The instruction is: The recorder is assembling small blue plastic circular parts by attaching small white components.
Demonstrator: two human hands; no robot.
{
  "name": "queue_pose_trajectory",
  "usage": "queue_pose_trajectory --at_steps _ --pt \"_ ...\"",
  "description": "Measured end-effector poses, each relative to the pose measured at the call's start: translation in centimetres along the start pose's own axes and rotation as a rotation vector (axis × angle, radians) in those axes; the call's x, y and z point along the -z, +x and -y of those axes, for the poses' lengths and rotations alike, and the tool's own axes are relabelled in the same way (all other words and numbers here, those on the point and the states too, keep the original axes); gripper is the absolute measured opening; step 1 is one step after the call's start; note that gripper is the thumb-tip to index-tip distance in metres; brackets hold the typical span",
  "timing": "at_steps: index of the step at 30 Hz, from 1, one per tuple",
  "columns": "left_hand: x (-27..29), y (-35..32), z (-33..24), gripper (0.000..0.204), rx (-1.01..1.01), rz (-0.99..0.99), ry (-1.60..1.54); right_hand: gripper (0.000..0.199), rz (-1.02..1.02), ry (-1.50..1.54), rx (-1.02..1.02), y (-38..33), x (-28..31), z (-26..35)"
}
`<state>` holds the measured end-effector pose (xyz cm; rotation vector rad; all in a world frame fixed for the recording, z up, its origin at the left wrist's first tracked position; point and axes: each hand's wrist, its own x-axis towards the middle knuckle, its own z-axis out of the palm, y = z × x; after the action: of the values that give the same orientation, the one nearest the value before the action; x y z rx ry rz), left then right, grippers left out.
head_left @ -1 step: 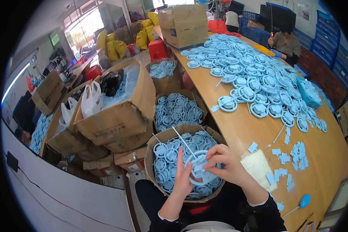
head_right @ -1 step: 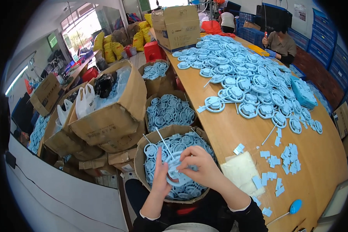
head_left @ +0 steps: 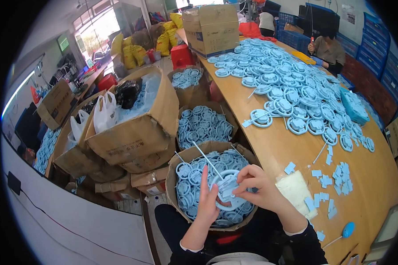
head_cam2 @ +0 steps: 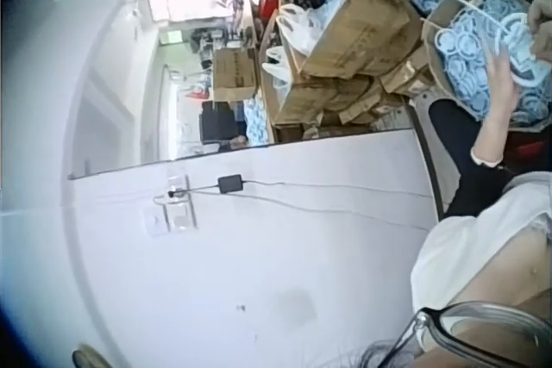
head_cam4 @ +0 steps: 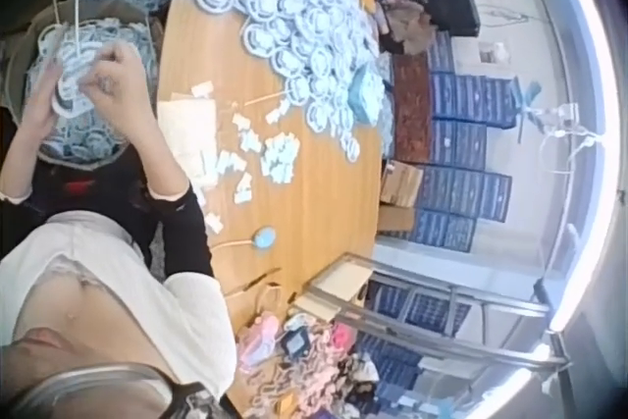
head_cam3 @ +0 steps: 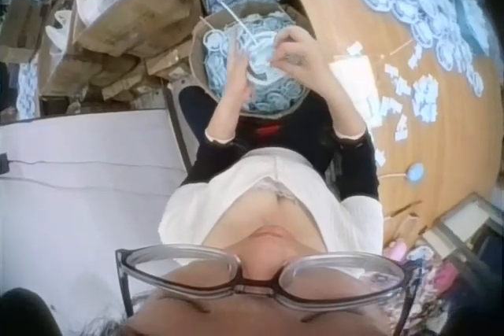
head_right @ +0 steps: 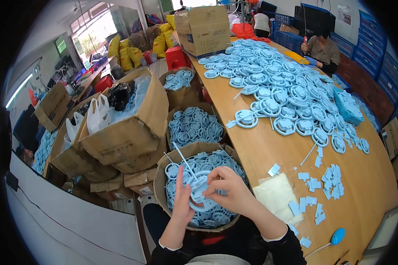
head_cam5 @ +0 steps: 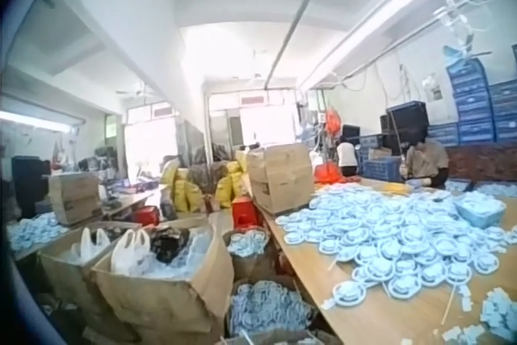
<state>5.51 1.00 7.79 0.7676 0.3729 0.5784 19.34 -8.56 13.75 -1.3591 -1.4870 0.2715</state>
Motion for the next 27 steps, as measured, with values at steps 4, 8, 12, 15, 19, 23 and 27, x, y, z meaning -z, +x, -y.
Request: queue_pose_trajectory --at_steps 4,8,12,15,19,23,27 --pt "1.3 -0.1 -0.6 0.041 -0.142 0.046 0.104 0.012 0.063 -0.001 0.005 0.0 -0.5 0.3" --pt "2.1 -0.4 -0.9 0.053 -0.255 0.187 0.326 0.011 0.033 -0.044 0.116 0.0 -0.9 0.3" --pt "2.0 -0.5 -1.2 0.061 -0.244 0.179 0.383 0.013 0.070 -0.074 0.137 -0.1 -0.9 0.3" --pt "1.8 -0.7 -1.4 0.059 -0.257 0.187 0.419 0.014 0.074 -0.044 0.153 0.0 -0.9 0.1" --pt "2.0 -0.8 -1.8 0.058 -0.276 0.203 0.512 0.015 0.050 -0.068 0.221 0.2 -0.9 0.2" --pt "2.0 -0.7 -1.8 0.058 -0.290 0.200 0.491 0.016 0.034 -0.054 0.221 0.3 -1.2 0.0" --pt "1.9 -0.9 -1.8 0.057 -0.253 0.197 0.396 0.014 0.040 -0.074 0.231 0.1 -1.3 -0.2"
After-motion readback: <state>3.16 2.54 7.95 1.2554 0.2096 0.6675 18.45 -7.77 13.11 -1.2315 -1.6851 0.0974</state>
